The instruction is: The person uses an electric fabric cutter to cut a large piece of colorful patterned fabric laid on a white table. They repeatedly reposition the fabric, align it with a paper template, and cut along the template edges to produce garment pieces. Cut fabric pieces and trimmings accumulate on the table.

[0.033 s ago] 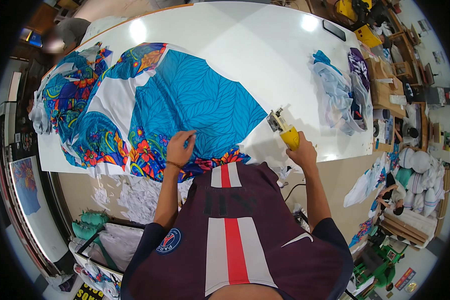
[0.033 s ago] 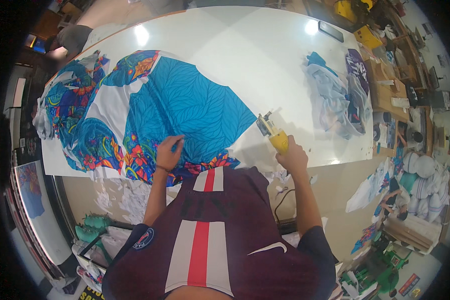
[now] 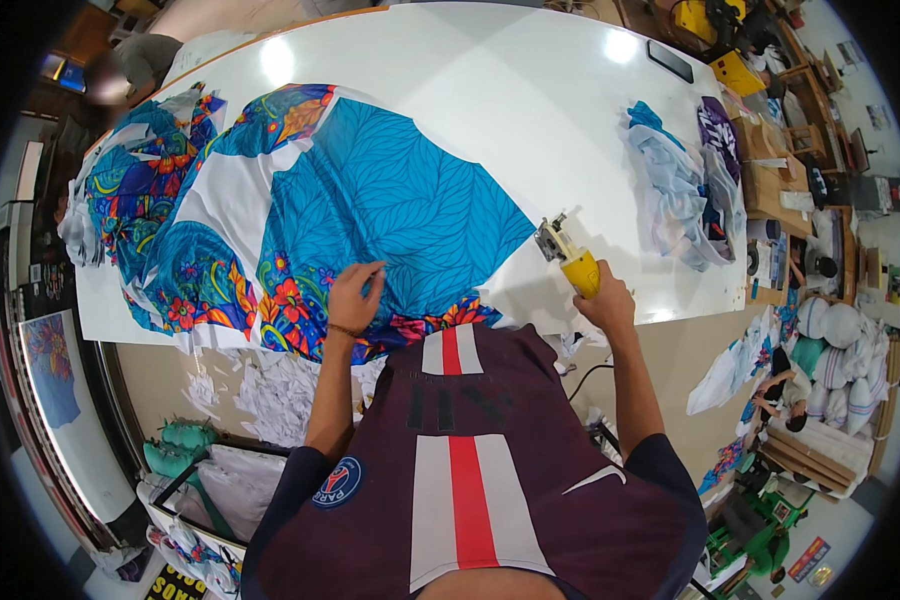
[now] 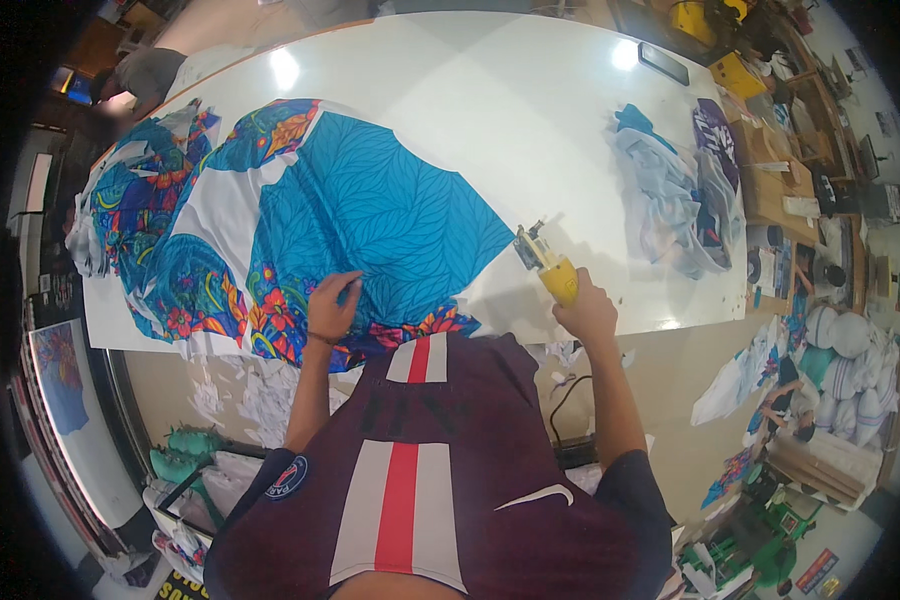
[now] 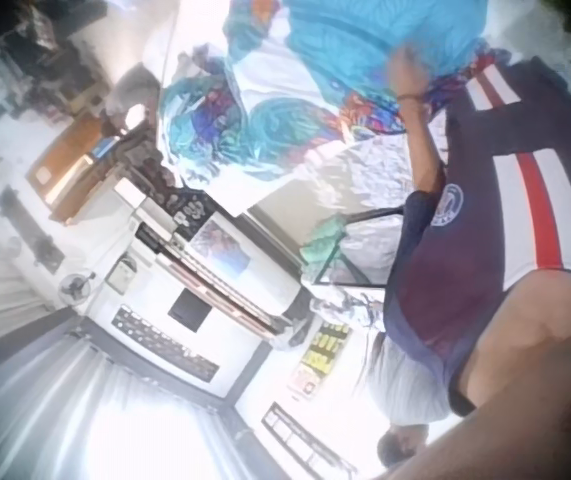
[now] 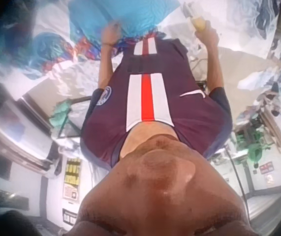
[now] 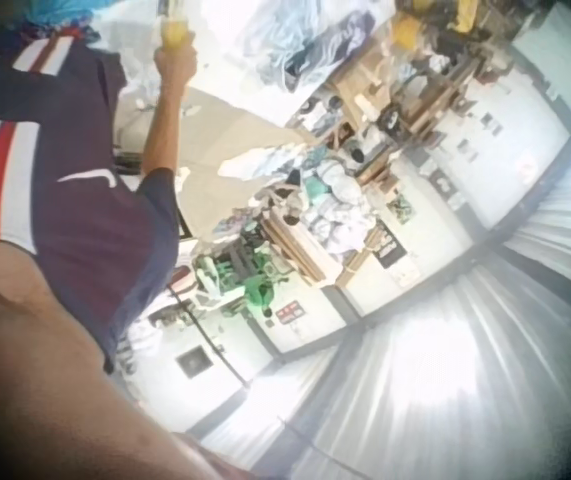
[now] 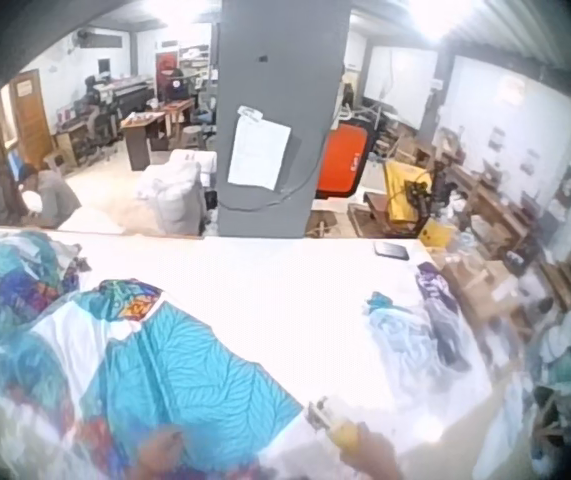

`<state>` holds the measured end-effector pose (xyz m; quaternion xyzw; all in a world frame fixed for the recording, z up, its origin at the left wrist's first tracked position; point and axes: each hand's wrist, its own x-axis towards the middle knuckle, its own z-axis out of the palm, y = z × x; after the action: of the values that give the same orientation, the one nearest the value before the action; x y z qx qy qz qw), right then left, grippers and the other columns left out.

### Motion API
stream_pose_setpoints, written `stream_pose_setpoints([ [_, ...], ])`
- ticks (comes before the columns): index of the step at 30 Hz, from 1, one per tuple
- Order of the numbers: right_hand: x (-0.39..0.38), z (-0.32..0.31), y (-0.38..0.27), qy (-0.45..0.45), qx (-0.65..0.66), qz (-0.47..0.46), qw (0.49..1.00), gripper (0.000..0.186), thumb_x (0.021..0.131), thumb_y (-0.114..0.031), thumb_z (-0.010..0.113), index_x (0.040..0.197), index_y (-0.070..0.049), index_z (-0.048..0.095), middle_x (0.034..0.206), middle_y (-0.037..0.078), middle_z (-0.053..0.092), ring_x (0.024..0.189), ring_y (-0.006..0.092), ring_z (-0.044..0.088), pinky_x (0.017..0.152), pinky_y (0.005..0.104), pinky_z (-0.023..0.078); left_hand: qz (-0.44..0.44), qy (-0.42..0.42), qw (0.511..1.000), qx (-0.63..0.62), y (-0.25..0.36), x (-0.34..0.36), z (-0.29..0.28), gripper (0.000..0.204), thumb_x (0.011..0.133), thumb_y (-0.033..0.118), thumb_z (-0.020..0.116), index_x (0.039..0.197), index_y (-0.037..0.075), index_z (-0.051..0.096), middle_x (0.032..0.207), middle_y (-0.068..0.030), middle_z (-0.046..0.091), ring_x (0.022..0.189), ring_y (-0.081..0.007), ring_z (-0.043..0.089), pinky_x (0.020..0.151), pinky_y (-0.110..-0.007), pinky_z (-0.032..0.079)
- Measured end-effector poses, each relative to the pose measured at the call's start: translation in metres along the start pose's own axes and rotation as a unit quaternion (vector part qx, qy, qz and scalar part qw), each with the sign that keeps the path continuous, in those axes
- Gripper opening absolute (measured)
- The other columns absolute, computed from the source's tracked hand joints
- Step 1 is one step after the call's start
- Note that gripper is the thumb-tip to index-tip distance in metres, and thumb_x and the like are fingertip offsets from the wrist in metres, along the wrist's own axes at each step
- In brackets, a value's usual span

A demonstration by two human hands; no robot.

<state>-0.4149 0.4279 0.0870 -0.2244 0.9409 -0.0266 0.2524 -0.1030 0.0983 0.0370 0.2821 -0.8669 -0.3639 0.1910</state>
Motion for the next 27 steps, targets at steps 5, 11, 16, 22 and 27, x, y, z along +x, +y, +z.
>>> stream_pose_setpoints([
  [5, 0.029, -0.015, -0.012, -0.014, -0.014, -0.012, 1.000, 0.061, 0.074, -0.031, 0.076, 0.127, -0.015, 0.051, 0.099, 0.023, 0.073, 0.093, 0.0472, 0.073, 0.079, 0.0562, 0.058, -0.030, 0.060, 0.996, 0.052, -0.035, -0.015, -0.036, 0.014, 0.096, 0.008, 0.071, 0.108, 0.003, 0.076, 0.093, -0.0132, 0.073, 0.080, -0.0273, 0.070, 0.074, -0.038, 0.055],
  [11, 0.046, -0.021, -0.013, -0.021, -0.020, -0.041, 0.999, 0.066, 0.072, -0.032, 0.076, 0.130, -0.014, 0.050, 0.098, 0.024, 0.072, 0.093, 0.0476, 0.073, 0.079, 0.0562, 0.058, -0.109, 0.145, 0.981, 0.073, -0.061, -0.043, -0.054, 0.016, 0.097, 0.009, 0.071, 0.110, 0.002, 0.076, 0.092, -0.0120, 0.073, 0.080, -0.0210, 0.070, 0.075, -0.033, 0.055],
  [16, 0.055, -0.028, -0.023, -0.010, -0.026, -0.066, 0.997, 0.067, 0.071, -0.032, 0.076, 0.130, -0.013, 0.051, 0.097, 0.025, 0.072, 0.093, 0.0476, 0.072, 0.078, 0.0559, 0.058, -0.128, 0.182, 0.970, 0.097, -0.079, -0.060, -0.052, 0.016, 0.097, 0.009, 0.072, 0.110, 0.003, 0.076, 0.090, -0.0097, 0.070, 0.078, -0.0188, 0.067, 0.073, -0.032, 0.053],
  [22, 0.075, -0.030, -0.039, -0.009, -0.041, -0.078, 0.996, 0.070, 0.070, -0.033, 0.076, 0.133, -0.013, 0.051, 0.100, 0.025, 0.071, 0.095, 0.0465, 0.072, 0.080, 0.0545, 0.059, -0.121, 0.220, 0.961, 0.120, -0.088, -0.073, -0.045, 0.016, 0.096, 0.011, 0.073, 0.110, 0.005, 0.076, 0.094, -0.0093, 0.067, 0.082, -0.0213, 0.064, 0.076, -0.035, 0.052],
  [27, 0.089, -0.036, -0.060, -0.024, -0.035, -0.079, 0.996, 0.074, 0.070, -0.032, 0.078, 0.136, -0.014, 0.051, 0.106, 0.025, 0.071, 0.099, 0.0457, 0.072, 0.083, 0.0535, 0.059, -0.141, 0.230, 0.946, 0.179, -0.092, -0.082, -0.038, 0.018, 0.095, 0.013, 0.074, 0.111, 0.005, 0.075, 0.099, -0.0101, 0.066, 0.095, -0.0266, 0.062, 0.088, -0.039, 0.050],
])
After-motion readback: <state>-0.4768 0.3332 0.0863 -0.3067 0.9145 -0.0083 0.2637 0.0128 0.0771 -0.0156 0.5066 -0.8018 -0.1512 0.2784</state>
